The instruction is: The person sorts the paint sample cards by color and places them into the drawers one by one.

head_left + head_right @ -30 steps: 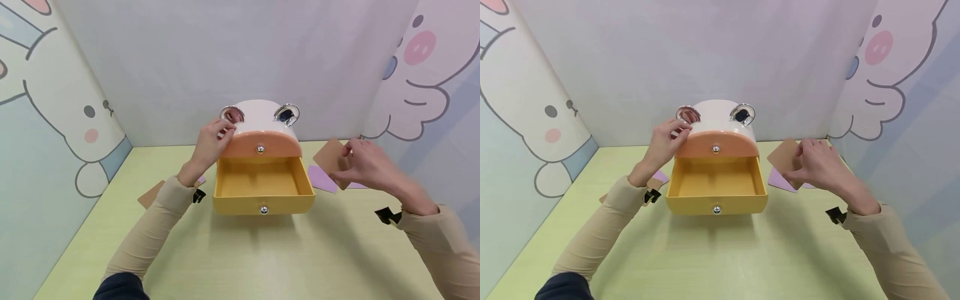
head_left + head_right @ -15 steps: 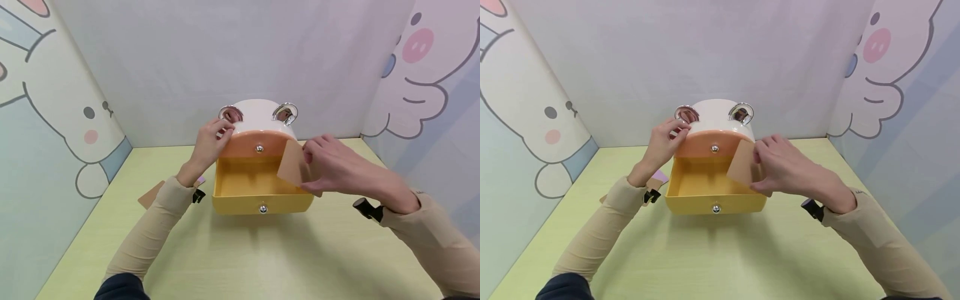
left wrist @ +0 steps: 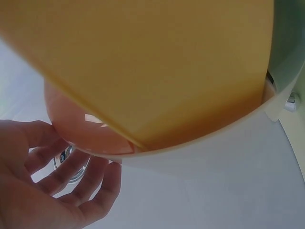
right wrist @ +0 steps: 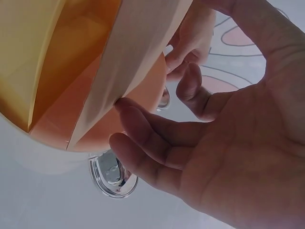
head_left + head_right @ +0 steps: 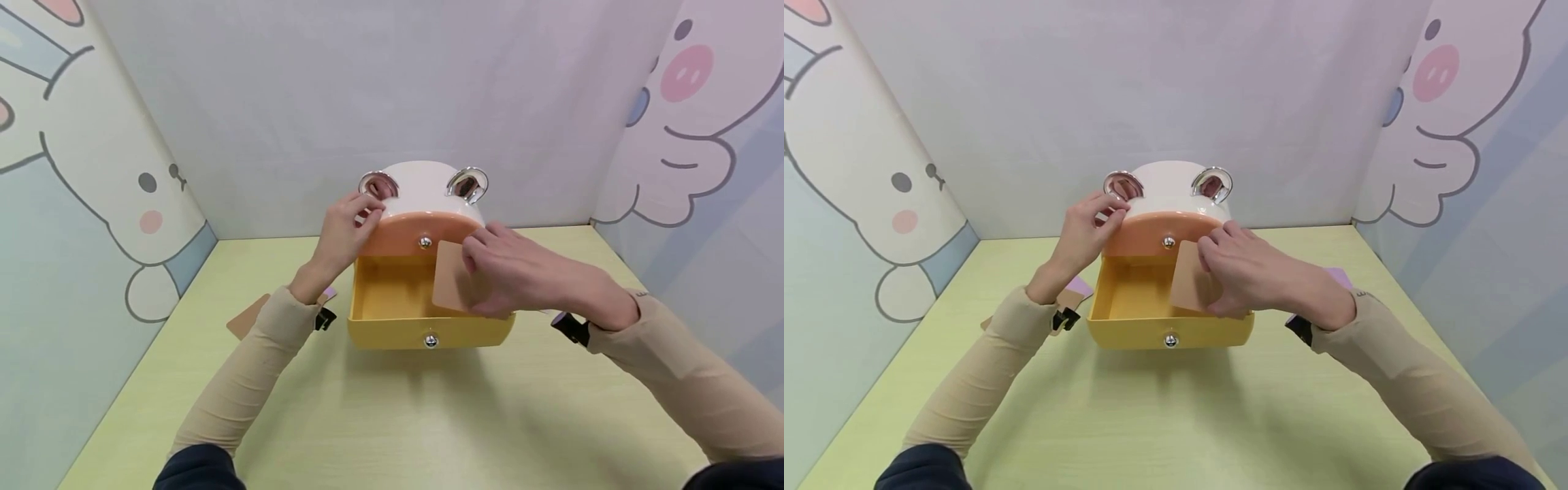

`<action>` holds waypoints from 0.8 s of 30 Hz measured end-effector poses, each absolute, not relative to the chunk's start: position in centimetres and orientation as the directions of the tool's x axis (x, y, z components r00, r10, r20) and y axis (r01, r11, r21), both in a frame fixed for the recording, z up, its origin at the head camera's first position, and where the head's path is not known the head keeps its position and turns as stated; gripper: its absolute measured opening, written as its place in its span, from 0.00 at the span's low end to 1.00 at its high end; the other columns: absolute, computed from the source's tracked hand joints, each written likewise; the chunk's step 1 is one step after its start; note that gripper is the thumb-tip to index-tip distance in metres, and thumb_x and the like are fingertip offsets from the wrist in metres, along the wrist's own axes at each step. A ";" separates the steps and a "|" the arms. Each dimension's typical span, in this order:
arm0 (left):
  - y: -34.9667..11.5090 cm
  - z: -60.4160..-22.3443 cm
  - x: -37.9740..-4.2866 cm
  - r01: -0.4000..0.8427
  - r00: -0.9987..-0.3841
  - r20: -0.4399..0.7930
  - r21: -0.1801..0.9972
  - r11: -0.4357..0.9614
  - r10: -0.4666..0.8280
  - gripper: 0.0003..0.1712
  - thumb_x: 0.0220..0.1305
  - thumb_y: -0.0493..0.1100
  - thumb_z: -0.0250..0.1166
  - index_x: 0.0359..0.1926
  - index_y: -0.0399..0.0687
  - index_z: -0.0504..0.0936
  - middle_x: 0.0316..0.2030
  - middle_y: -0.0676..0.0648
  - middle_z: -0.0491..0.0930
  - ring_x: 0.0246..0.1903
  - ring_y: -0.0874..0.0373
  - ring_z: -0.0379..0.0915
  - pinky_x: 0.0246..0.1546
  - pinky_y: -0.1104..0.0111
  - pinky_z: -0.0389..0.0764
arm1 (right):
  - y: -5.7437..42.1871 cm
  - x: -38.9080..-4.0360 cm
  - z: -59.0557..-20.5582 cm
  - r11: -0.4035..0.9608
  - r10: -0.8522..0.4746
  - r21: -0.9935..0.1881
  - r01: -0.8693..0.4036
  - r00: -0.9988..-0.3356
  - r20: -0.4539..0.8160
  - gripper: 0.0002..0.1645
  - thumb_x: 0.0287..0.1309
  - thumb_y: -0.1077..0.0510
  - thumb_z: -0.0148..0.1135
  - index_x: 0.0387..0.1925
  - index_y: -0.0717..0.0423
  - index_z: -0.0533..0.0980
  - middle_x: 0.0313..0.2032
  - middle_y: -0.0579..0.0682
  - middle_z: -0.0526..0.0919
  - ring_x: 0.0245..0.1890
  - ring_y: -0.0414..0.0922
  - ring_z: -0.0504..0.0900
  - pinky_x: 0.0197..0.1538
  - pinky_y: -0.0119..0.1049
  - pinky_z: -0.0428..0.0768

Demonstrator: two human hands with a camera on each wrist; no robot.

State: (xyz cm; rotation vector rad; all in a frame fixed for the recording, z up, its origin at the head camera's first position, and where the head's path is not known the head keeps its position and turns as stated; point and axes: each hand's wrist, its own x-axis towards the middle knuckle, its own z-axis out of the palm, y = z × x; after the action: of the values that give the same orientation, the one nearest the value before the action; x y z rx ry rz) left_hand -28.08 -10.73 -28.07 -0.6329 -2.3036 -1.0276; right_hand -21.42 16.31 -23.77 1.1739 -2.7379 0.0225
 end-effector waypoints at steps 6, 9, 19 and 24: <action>-10.7 -28.1 -28.0 0.603 -0.748 0.632 0.522 0.603 0.201 0.09 0.67 0.37 0.59 0.40 0.37 0.84 0.39 0.40 0.81 0.38 0.50 0.78 0.39 0.60 0.84 | 16.0 -21.9 -24.0 0.655 -0.753 0.067 -0.753 -0.642 0.145 0.27 0.35 0.47 0.76 0.28 0.52 0.67 0.26 0.46 0.67 0.34 0.48 0.66 0.40 0.36 0.65; -10.7 -28.0 -28.1 0.603 -0.749 0.631 0.522 0.603 0.202 0.09 0.67 0.37 0.59 0.40 0.37 0.84 0.39 0.40 0.81 0.39 0.50 0.78 0.40 0.60 0.84 | 15.8 -22.1 -24.2 0.649 -0.759 0.068 -0.758 -0.639 0.124 0.27 0.37 0.46 0.76 0.29 0.52 0.67 0.27 0.47 0.67 0.37 0.48 0.67 0.42 0.38 0.66; -10.8 -28.1 -28.2 0.598 -0.751 0.630 0.525 0.606 0.196 0.09 0.67 0.37 0.59 0.40 0.38 0.84 0.40 0.41 0.81 0.39 0.50 0.78 0.40 0.61 0.84 | 15.6 -22.5 -24.3 0.650 -0.756 0.026 -0.759 -0.644 0.118 0.18 0.40 0.57 0.68 0.31 0.54 0.68 0.29 0.48 0.69 0.40 0.48 0.67 0.45 0.39 0.67; -10.8 -28.1 -28.2 0.599 -0.750 0.631 0.523 0.607 0.197 0.09 0.67 0.38 0.59 0.41 0.38 0.84 0.40 0.41 0.81 0.40 0.50 0.78 0.40 0.61 0.84 | 16.3 -22.8 -24.1 0.650 -0.726 -0.091 -0.754 -0.652 0.216 0.18 0.46 0.57 0.71 0.37 0.56 0.72 0.34 0.49 0.77 0.39 0.47 0.73 0.44 0.40 0.74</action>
State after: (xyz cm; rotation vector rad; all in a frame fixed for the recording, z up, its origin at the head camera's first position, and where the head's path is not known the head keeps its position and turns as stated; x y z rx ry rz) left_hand -28.24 -10.83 -28.10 -0.6279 -2.3113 -1.0200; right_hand -22.85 16.31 -24.05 1.2234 -2.7056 0.2590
